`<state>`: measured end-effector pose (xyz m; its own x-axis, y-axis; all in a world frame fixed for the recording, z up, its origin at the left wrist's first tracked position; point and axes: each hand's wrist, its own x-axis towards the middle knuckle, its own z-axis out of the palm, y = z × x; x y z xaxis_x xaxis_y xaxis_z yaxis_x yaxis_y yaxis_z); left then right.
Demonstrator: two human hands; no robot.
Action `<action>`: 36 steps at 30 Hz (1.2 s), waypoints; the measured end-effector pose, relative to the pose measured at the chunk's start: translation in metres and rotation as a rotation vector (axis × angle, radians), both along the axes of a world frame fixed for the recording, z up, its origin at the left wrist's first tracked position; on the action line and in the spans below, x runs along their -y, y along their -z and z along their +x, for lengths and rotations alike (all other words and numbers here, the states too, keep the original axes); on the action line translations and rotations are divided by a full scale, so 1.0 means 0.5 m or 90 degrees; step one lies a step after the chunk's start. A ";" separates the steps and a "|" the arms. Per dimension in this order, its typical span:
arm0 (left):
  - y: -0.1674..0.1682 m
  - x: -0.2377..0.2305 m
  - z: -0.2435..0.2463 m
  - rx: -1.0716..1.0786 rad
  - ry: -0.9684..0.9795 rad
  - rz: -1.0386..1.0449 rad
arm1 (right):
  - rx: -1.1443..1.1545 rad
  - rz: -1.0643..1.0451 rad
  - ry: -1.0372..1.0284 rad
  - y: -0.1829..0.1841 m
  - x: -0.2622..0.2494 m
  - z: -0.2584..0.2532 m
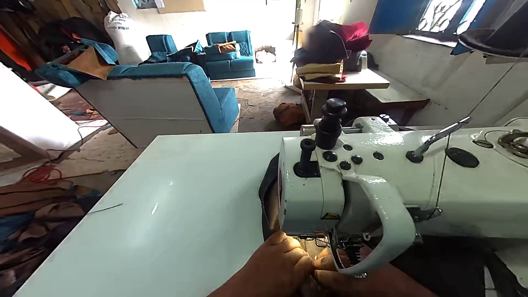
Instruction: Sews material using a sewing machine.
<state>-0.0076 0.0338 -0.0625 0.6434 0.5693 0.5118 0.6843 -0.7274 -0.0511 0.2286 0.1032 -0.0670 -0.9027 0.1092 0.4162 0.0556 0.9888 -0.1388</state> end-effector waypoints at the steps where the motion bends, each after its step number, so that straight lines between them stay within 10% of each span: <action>1: -0.004 0.002 -0.003 -0.005 0.018 -0.023 | 0.006 0.003 -0.005 0.000 -0.001 0.001; 15: -0.045 0.018 -0.015 -0.051 0.074 -0.129 | 0.033 0.020 -0.004 -0.003 0.014 -0.005; 36: -0.010 0.001 0.013 -0.036 -0.191 0.111 | 0.148 -0.139 0.210 -0.031 0.014 -0.010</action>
<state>-0.0012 0.0331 -0.0576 0.4911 0.6445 0.5860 0.8586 -0.4719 -0.2006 0.2236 0.0963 -0.0515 -0.8720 0.4685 0.1416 0.4165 0.8623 -0.2881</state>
